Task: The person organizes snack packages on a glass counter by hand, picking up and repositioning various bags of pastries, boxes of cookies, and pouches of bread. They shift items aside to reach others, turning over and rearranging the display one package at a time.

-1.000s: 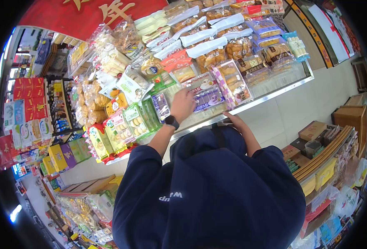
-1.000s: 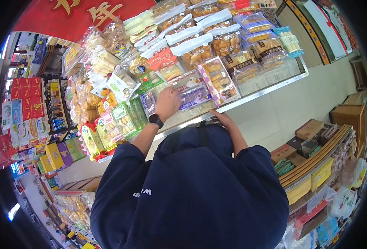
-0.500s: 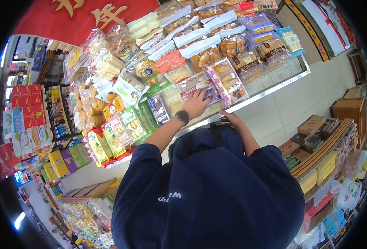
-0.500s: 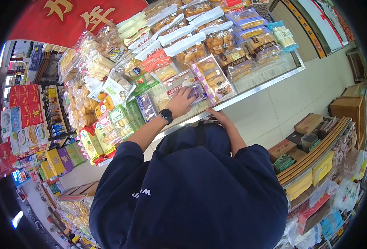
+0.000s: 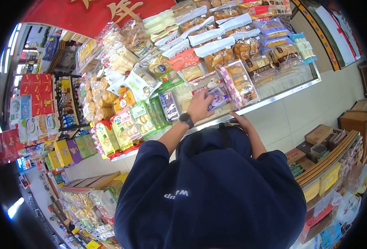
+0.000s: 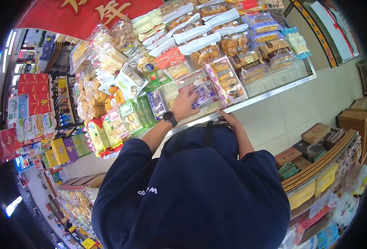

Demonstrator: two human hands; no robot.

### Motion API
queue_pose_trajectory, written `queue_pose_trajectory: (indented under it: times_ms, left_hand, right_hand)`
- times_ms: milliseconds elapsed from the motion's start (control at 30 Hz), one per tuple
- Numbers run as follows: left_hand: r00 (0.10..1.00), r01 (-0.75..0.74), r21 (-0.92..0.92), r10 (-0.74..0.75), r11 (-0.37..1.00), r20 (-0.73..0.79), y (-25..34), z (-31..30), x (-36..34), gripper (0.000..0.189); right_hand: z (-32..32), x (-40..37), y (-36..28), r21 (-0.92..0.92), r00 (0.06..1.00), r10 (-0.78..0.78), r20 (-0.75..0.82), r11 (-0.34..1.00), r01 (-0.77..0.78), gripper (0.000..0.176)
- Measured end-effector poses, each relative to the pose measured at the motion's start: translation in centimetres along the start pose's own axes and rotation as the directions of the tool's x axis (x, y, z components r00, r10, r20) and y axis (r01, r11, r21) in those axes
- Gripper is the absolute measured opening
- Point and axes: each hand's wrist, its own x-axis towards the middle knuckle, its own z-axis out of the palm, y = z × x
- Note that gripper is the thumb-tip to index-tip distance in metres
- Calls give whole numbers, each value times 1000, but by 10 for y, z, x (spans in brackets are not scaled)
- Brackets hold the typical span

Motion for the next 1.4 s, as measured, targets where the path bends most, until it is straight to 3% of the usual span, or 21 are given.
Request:
queue_pose_trajectory:
  times_ms: [67, 167, 267, 367, 500, 600, 800, 900, 1000, 1100, 1200, 1300, 1400]
  left_hand:
    - [991, 86, -64, -92, 994, -97, -9, -5, -21, 55]
    - [895, 358, -158, -387, 920, -224, -20, -18, -51, 55]
    - [760, 567, -18, -531, 824, -375, -52, -14, -73, 51]
    - [645, 737, 53, -679, 673, -351, -70, -20, -80, 53]
    - [549, 830, 89, -780, 550, -301, -93, -14, -81, 55]
    - [589, 806, 143, -754, 575, -291, -102, -5, -80, 58]
    - [564, 826, 186, -778, 532, -278, -98, -3, -70, 54]
    - [706, 708, 284, -655, 646, -271, -84, -11, -58, 52]
    - [913, 376, 187, -328, 908, -241, -70, -17, -30, 52]
    - [972, 92, 167, -52, 982, -231, -53, -15, 8, 56]
    - [981, -39, 214, 77, 976, -176, -51, -5, 39, 55]
    - [989, -41, 183, 67, 982, -134, -59, 12, 59, 56]
    - [997, 81, 124, -82, 989, 1, -60, 16, 67, 56]
  right_hand:
    - [0, -1, 2, 8, 1000, -3, -9, 1000, 3, 87]
    - [0, -1, 2, 10, 1000, -8, -29, 1000, 8, 84]
    - [2, -5, -2, 22, 1000, -5, -22, 1000, 5, 81]
    - [2, -4, -4, 15, 1000, -1, -13, 1000, 1, 79]
    - [-6, 10, 5, 11, 1000, 18, 11, 1000, -18, 79]
    - [-9, 16, 12, 31, 1000, 19, 10, 999, -19, 80]
    - [-8, 17, 14, 47, 1000, 3, 12, 999, -4, 80]
    - [-7, 12, 11, 13, 1000, 9, 8, 1000, -9, 81]
    - [-7, 9, 6, -6, 1000, 10, 26, 1000, -10, 83]
    - [-5, 4, 5, 2, 1000, -6, 22, 1000, 6, 86]
    - [-3, 4, 5, 18, 1000, -6, 6, 1000, 6, 89]
    - [-1, 6, 8, 43, 1000, 7, -17, 999, -6, 89]
    - [1, 6, 11, 84, 1000, 13, -23, 996, -11, 88]
